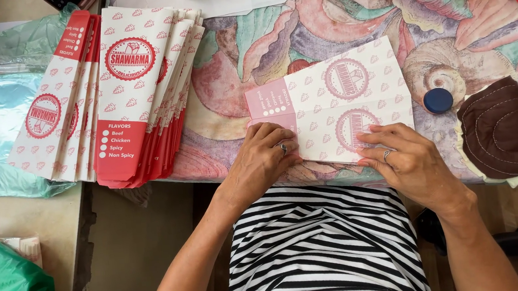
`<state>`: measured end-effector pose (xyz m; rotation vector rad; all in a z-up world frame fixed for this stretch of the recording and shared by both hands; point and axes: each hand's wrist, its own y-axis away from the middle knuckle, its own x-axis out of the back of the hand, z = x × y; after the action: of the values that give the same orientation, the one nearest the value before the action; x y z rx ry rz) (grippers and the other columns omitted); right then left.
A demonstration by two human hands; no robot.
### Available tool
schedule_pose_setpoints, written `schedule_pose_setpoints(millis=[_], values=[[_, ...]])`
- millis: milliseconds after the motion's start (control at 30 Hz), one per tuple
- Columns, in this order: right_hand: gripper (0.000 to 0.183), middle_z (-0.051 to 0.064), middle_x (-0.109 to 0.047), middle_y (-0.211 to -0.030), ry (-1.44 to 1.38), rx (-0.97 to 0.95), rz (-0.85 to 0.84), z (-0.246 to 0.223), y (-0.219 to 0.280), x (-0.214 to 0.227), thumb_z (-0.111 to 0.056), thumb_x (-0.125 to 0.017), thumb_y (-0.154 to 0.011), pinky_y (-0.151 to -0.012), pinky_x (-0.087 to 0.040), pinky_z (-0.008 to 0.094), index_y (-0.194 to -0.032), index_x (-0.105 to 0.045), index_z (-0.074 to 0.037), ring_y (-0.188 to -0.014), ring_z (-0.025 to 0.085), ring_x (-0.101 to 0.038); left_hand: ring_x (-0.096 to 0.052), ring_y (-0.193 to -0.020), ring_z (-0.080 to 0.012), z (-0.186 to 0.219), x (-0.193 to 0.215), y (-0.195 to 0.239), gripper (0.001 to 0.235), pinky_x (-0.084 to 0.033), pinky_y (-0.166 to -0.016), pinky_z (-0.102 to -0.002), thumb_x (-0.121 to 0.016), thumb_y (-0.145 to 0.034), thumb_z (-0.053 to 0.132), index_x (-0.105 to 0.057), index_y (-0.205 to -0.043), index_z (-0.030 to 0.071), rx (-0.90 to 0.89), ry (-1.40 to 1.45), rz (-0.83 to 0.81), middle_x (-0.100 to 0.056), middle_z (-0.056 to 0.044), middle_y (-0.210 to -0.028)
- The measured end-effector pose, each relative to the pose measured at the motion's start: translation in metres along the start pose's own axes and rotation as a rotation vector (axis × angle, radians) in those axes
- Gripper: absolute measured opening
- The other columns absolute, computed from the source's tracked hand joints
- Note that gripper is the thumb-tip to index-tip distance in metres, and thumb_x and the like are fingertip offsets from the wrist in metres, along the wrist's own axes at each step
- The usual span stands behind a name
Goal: Folding the top edges of paper food bags and sealing them with blue adhesive tape.
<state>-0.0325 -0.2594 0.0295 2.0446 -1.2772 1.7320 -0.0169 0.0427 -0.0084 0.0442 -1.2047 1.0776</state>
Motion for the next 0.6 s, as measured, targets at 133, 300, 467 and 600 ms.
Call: schedule_pose_setpoints(millis=[133, 300, 467, 600], values=[[0.016, 0.013, -0.074, -0.119, -0.001, -0.006, -0.015, 0.0, 0.0, 0.0, -0.006, -0.081, -0.083, -0.092, -0.06, 0.04, -0.099, -0.078, -0.001, -0.111, 0.033, -0.068, -0.057, -0.103, -0.0266, 0.001, 0.002, -0.001, 0.017, -0.042, -0.093, -0.04, -0.076, -0.095, 0.022, -0.072, -0.098, 0.006, 0.001, 0.008, -0.003, -0.069, -0.007, -0.111], [0.012, 0.013, -0.075, -0.117, -0.025, -0.014, 0.005, -0.001, 0.0, 0.0, -0.005, -0.079, -0.086, -0.093, -0.059, 0.04, -0.098, -0.078, -0.002, -0.111, 0.033, -0.067, -0.057, -0.102, -0.0258, 0.001, 0.004, -0.003, 0.019, -0.041, -0.093, -0.039, -0.077, -0.094, 0.022, -0.072, -0.1, 0.005, 0.022, 0.046, -0.011, -0.069, -0.007, -0.111], [0.014, 0.012, -0.074, -0.118, -0.039, -0.021, 0.0, 0.003, 0.003, -0.002, -0.006, -0.079, -0.085, -0.093, -0.058, 0.04, -0.099, -0.078, -0.004, -0.111, 0.032, -0.067, -0.057, -0.101, -0.0247, -0.007, -0.005, 0.001, 0.017, -0.041, -0.093, -0.039, -0.077, -0.094, 0.021, -0.074, -0.102, 0.006, 0.033, 0.067, -0.005, -0.068, -0.005, -0.111], [0.013, 0.011, -0.075, -0.118, -0.049, -0.031, 0.012, 0.002, 0.003, -0.002, -0.008, -0.08, -0.085, -0.093, -0.057, 0.04, -0.098, -0.079, -0.005, -0.109, 0.032, -0.067, -0.057, -0.099, -0.0243, -0.01, -0.007, 0.001, 0.02, -0.041, -0.091, -0.039, -0.08, -0.091, 0.023, -0.075, -0.101, 0.007, 0.024, 0.071, 0.01, -0.068, -0.005, -0.11]])
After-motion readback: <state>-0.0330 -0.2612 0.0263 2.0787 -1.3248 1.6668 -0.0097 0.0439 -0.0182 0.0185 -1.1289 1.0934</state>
